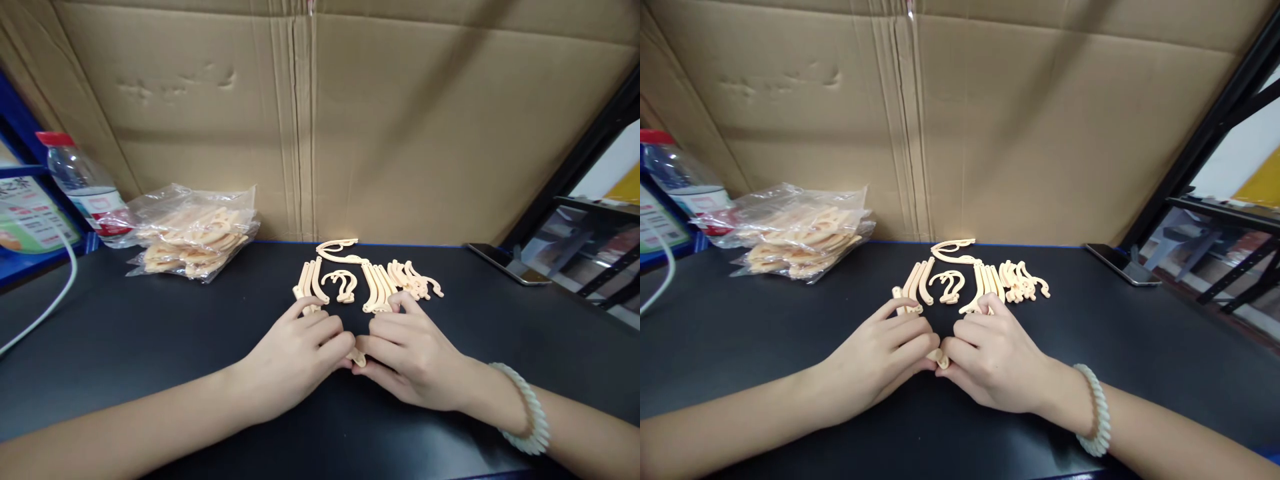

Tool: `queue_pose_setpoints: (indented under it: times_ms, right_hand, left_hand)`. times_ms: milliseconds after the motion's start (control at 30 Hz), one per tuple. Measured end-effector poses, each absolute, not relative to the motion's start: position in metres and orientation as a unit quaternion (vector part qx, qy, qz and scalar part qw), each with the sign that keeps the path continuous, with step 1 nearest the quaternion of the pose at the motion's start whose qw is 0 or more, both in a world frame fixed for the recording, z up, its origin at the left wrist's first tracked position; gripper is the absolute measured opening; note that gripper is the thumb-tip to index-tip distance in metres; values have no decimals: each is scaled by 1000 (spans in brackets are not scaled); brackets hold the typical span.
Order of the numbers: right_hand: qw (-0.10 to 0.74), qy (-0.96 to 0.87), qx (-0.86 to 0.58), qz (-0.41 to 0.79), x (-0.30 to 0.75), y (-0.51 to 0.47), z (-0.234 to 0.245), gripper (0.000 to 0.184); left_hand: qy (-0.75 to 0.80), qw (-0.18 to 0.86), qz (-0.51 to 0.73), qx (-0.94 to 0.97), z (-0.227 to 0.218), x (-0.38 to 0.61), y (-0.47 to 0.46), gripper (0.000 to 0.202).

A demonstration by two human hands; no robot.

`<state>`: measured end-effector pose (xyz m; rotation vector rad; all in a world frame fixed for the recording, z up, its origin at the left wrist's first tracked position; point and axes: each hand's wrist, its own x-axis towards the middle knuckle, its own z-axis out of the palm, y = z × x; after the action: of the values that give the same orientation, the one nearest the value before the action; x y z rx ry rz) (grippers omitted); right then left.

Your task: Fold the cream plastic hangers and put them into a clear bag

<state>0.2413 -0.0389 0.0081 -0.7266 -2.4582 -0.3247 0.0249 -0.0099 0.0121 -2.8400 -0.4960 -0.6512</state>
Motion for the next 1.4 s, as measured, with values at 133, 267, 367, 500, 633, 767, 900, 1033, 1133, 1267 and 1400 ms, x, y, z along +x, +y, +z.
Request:
queue_pose_setpoints:
  times_ms: [133, 267, 367, 500, 633, 767, 900, 1033, 1133, 1267, 1400]
  right_hand:
    - [282, -913, -271, -113, 241, -40, 8, 31]
    - [282, -919, -269, -65, 239, -42, 6, 37]
    - [291, -917, -274, -14, 238, -44, 5, 34]
    - [301, -912, -276, 23, 235, -47, 8, 25]
    - [319, -903, -285, 32, 231, -52, 13, 20]
    - [351, -873, -321, 104, 235, -50, 16, 24]
    - [399, -838, -359, 99, 246, -37, 18, 14]
    - [420, -827, -365, 84, 250, -28, 16, 7]
    - [413, -832, -360, 94, 248, -27, 14, 7]
    - [404, -827, -374, 110, 247, -26, 13, 10]
    - [408, -821, -385, 110, 249, -26, 14, 12]
  left_hand:
    - [-153, 60, -195, -967, 14, 23, -10, 21]
    - [-146, 29, -171, -974, 17, 23, -12, 14]
    - [-128, 36, -180, -975, 19, 23, -12, 12]
    - [-91, 62, -216, -970, 23, 23, -10, 13]
    - [-57, 116, -242, -962, 25, 21, -10, 17]
    - [-31, 198, -249, -948, 30, 16, -6, 24]
    - [-58, 137, -221, -964, 41, 2, 15, 25]
    - [-167, 98, -151, -969, 46, -16, 46, 12]
    - [-202, 110, -78, -970, 43, -25, 60, 20]
    - [-189, 130, -56, -972, 38, -29, 64, 30]
    - [-152, 157, -33, -975, 38, -29, 64, 32]
